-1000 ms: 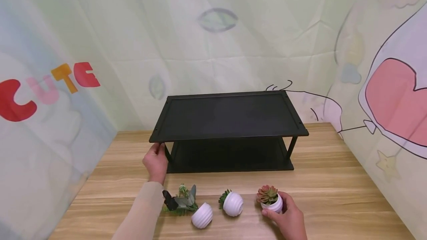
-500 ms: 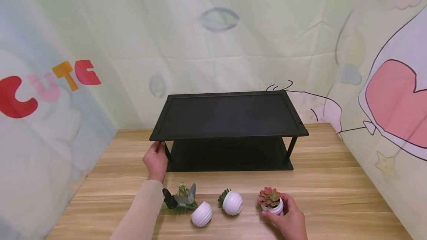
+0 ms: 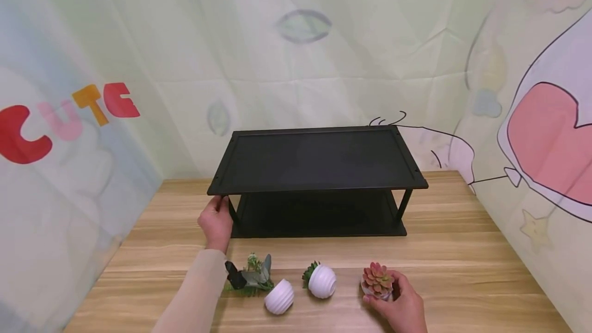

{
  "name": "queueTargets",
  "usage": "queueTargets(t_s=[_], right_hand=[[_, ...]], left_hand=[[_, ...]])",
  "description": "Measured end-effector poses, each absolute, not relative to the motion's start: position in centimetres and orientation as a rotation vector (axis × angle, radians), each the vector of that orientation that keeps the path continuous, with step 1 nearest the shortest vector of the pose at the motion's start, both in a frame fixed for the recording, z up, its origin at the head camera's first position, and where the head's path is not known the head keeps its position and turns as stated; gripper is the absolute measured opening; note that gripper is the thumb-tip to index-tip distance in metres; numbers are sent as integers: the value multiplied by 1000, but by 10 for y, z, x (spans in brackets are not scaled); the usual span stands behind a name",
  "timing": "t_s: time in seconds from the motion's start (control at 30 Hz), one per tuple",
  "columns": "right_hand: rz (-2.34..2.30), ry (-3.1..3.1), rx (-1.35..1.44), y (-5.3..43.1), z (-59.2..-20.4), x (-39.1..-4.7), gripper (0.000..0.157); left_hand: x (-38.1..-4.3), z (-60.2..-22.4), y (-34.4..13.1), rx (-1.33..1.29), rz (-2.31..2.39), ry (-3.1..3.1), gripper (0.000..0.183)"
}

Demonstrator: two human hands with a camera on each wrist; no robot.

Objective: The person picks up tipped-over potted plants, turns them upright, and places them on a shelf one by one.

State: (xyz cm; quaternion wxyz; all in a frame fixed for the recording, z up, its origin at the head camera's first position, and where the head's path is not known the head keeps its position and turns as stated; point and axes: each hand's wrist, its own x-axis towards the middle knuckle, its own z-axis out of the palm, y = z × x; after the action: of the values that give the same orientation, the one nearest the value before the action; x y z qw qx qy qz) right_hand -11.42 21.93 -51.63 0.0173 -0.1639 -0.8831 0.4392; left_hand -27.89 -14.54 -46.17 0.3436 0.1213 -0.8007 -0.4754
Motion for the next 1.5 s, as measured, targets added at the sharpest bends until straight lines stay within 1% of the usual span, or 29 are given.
queueTargets(t_s=[0.13,0.37,0.63,1.23,1.5], right_hand=[[1361,-2755,-513,219,-516,-115,93],[1339,-2783,-481,220,-515,-114,92],[1329,-2798,-481,220,-515,-113,95],[1295,-2747,-453,222,-515,-115,81],[1315,-2718,-471,228,-502,-119,83]], left_hand=[[-279,-461,-145,317,-1244,-2082,17],[-279,-463,-145,317,-1249,-2078,18],[-280,-464,-145,316,-1205,-2072,16],[-279,-463,-145,334,-1252,-2085,17],[-280,-464,-146,341,-1266,-2098,19]])
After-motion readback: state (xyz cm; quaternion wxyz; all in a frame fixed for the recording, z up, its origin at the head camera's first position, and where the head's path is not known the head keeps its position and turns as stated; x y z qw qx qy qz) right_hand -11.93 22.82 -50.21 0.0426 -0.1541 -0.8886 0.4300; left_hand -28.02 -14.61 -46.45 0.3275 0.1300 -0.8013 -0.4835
